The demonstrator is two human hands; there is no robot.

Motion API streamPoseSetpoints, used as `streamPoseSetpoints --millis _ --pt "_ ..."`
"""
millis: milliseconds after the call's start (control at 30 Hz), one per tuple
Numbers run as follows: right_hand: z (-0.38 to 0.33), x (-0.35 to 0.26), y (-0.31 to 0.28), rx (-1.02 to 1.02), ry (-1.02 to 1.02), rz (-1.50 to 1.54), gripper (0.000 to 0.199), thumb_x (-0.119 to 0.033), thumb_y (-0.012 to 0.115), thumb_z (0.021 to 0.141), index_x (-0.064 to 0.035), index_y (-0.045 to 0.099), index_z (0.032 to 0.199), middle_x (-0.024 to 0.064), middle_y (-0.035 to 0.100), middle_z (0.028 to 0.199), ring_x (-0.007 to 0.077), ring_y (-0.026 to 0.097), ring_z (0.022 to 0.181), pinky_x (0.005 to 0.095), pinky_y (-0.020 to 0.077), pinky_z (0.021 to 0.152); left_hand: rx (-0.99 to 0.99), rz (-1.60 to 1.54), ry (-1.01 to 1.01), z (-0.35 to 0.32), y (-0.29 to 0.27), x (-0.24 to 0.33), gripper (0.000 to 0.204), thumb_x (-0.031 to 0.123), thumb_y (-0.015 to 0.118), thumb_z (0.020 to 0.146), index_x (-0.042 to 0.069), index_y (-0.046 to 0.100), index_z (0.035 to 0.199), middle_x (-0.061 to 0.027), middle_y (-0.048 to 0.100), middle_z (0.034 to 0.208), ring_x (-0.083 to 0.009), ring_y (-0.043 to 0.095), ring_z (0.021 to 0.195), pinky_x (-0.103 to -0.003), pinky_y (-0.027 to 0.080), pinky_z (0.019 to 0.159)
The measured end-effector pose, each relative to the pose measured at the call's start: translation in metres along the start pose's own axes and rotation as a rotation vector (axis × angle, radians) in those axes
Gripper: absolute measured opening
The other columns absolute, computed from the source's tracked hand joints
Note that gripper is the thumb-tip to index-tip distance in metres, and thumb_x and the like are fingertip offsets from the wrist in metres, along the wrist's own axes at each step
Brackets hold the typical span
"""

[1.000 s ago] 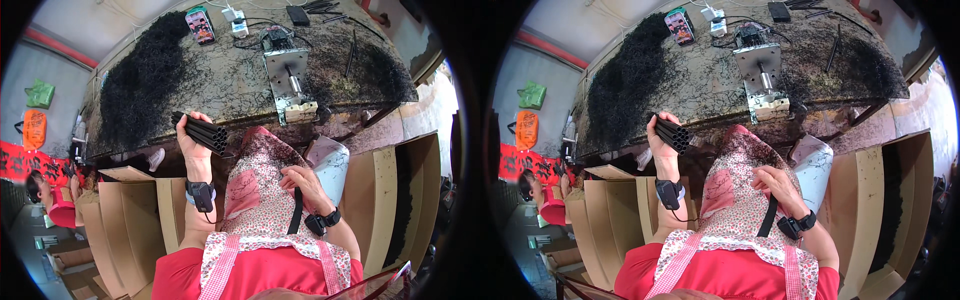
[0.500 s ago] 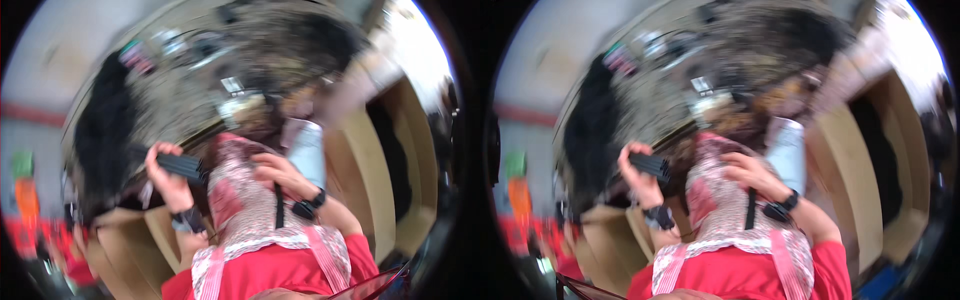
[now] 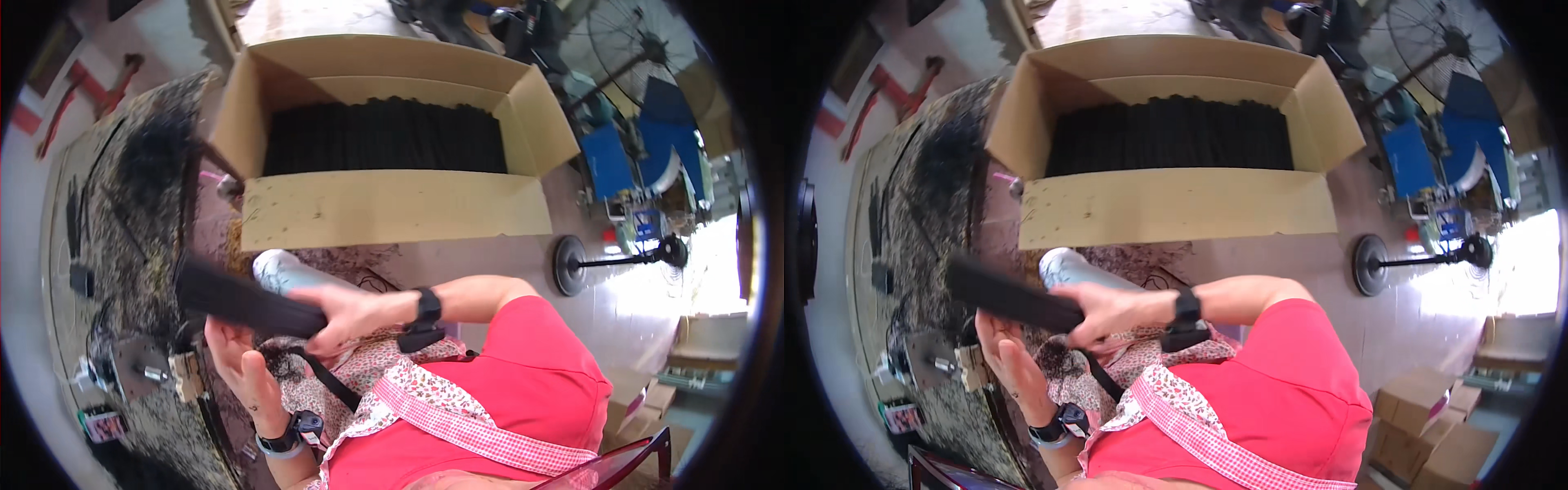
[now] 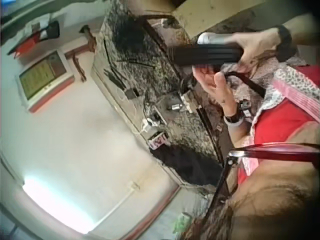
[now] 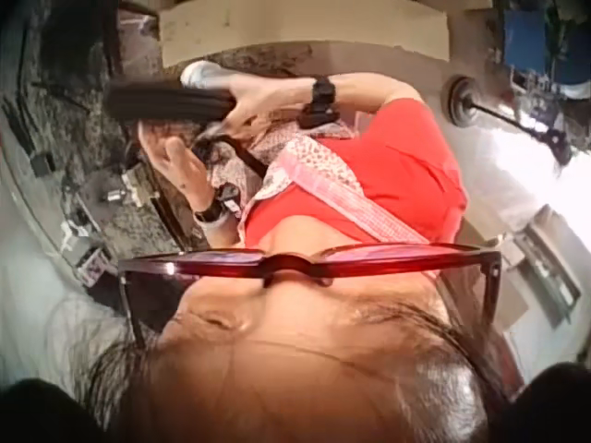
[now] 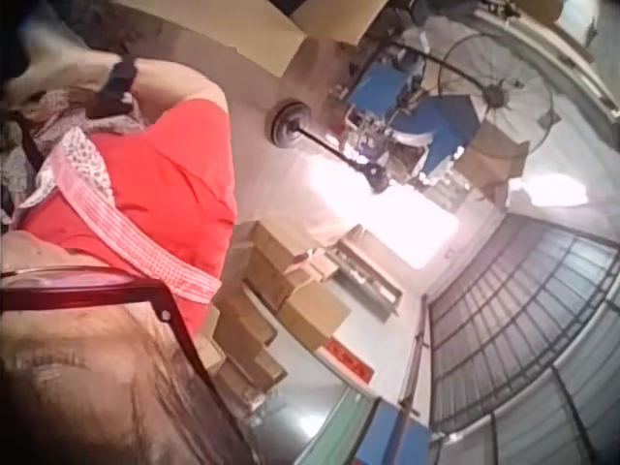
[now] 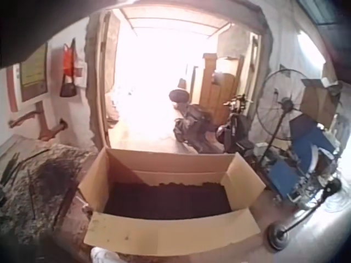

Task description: Assemble synthetic hair bundles onto plastic tracks using a specialized sewing machine.

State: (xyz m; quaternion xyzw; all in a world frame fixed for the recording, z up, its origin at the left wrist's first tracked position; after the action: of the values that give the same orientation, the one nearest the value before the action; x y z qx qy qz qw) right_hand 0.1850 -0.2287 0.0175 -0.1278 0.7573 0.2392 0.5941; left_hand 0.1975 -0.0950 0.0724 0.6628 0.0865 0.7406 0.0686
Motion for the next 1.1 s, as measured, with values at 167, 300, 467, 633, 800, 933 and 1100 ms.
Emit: streamPoseSetpoints --millis 167,300,467,633,800,933,1100 --pt "-0.096 -0.053 -0.173 0.592 0.064 0.086 0.045 -0.008 0.071 0.076 0.0048 0.045 0.111 0.0061 0.061 0.074 0.013 0.061 0.062 0.0246 0.0488 0.057 -0.115 -0.084 -0.157 0.022 0.007 -0.024 0.047 0.027 0.069 0.087 -0.002 0.052 0.12 -0.011 0.063 0.103 -0.0186 0.063 0.096 -0.03 0.052 0.086" --pt "-0.178 -0.061 -0.3 0.968 0.178 -0.173 0.039 -0.014 0.067 0.08 0.0044 0.049 0.109 0.0066 0.06 0.071 0.0139 0.059 0.056 0.0271 0.0493 0.054 -0.01 -0.03 -0.385 0.007 -0.037 -0.066 0.033 0.018 0.065 0.091 -0.001 0.055 0.115 -0.009 0.065 0.096 -0.0167 0.064 0.09 -0.028 0.054 0.083" --pt "-0.28 0.004 -0.395 1.223 0.59 -0.244 0.036 -0.018 0.069 0.08 0.0017 0.056 0.107 0.0071 0.061 0.074 0.0154 0.06 0.059 0.0296 0.049 0.049 0.125 -0.075 -0.508 -0.01 -0.075 -0.102 0.024 0.016 0.062 0.092 0.002 0.057 0.112 -0.0061 0.066 0.089 -0.0142 0.065 0.083 -0.027 0.055 0.077" --pt "-0.313 0.059 -0.431 1.378 0.733 -0.383 0.042 -0.03 0.073 0.079 0.0015 0.061 0.104 0.0112 0.064 0.086 0.0213 0.064 0.076 0.034 0.0508 0.054 0.156 -0.088 -0.574 -0.006 -0.067 -0.108 0.023 0.016 0.062 0.092 0.003 0.058 0.111 -0.0055 0.066 0.085 -0.0144 0.065 0.081 -0.028 0.056 0.076" --pt "-0.322 0.121 -0.437 0.955 0.919 -0.412 0.079 -0.061 0.064 0.08 -0.0064 0.05 0.136 0.0138 0.049 0.139 0.0306 0.052 0.116 0.046 0.0428 0.094 0.157 -0.076 -0.588 -0.007 -0.069 -0.105 0.021 0.013 0.06 0.092 0.003 0.059 0.11 -0.0059 0.066 0.087 -0.0154 0.065 0.082 -0.03 0.055 0.076" --pt "-0.329 0.169 -0.442 0.72 0.852 -0.419 0.072 -0.056 0.057 0.088 -0.0003 0.051 0.133 0.0189 0.054 0.13 0.0267 0.058 0.11 0.0392 0.0455 0.096 0.167 -0.121 -0.608 -0.035 -0.102 -0.101 0.021 0.014 0.06 0.092 0.002 0.06 0.109 -0.0061 0.066 0.093 -0.0145 0.065 0.087 -0.026 0.052 0.081" --pt "-0.329 0.114 -0.488 0.828 0.95 -0.749 0.059 -0.043 0.056 0.091 0.0004 0.052 0.13 0.0207 0.059 0.123 0.028 0.06 0.106 0.0376 0.0467 0.094 0.255 -0.117 -0.543 -0.101 -0.17 -0.05 0.02 0.015 0.06 0.092 0.002 0.061 0.108 -0.0065 0.066 0.094 -0.0134 0.064 0.088 -0.026 0.052 0.081"
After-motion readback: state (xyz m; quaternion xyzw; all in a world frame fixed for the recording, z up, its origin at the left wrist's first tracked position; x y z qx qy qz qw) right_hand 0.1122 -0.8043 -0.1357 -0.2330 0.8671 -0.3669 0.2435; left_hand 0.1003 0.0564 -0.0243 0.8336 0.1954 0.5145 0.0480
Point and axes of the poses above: each hand's wrist, its own z-axis towards the middle knuckle, its own y-axis out of the palm, x = y × z, the point moved 9 cm from there along z, towards the middle knuckle
